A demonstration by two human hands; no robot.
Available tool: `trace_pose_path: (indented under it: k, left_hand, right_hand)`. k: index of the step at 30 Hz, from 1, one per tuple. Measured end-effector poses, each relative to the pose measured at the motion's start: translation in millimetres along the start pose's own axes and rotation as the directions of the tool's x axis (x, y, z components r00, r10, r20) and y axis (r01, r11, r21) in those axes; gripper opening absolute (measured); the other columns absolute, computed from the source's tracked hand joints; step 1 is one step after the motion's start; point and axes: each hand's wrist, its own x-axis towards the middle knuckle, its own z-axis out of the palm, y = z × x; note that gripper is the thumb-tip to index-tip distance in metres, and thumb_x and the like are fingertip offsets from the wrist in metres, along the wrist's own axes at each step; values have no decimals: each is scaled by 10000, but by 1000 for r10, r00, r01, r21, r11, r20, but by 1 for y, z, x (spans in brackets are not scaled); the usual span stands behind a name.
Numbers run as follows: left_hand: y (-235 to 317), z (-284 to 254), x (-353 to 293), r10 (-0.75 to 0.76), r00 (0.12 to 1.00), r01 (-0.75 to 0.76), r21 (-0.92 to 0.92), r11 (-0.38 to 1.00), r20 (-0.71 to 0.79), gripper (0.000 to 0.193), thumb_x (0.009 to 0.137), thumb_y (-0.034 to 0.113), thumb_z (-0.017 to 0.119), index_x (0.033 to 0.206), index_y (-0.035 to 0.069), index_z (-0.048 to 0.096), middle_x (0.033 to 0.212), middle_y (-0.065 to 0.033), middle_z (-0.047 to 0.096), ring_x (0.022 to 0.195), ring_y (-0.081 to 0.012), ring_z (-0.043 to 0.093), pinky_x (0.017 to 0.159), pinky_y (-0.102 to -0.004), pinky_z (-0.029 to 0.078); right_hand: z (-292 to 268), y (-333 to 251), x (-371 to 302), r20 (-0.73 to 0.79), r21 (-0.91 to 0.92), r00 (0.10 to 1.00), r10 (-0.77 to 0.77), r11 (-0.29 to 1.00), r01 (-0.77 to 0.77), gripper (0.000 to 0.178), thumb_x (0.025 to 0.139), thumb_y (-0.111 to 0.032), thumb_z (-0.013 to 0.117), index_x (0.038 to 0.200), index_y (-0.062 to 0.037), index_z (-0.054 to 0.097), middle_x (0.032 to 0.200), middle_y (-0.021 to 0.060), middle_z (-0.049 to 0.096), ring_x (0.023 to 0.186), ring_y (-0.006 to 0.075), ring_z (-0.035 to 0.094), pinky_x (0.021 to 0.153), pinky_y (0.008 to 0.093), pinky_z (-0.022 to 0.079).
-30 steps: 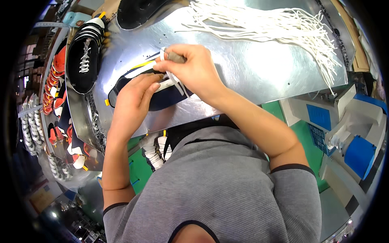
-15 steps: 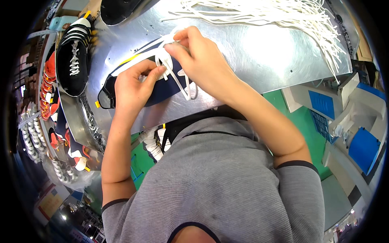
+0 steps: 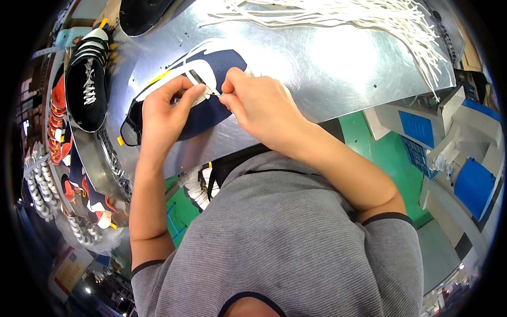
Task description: The person laces white cords through the eyelets of blue and white shoe uppers. The person picks up a cord, threads it through the eyelets by hand, and then places the laced upper into a stack.
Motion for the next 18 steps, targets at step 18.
trace_pose_path:
  k: [18]
  left_hand:
    - [-19,3,-56,681,713,-550,473,689,-164,130,744,64,681,865,76,636,770,-40,648,660,-167,610,565,-296,437]
  right_hand:
    - [-90,-30,-15,-5,35,1000,18,999,-18,230,899,-155,683,1076,-14,639,971,80,716,914,165,684,794,297,531]
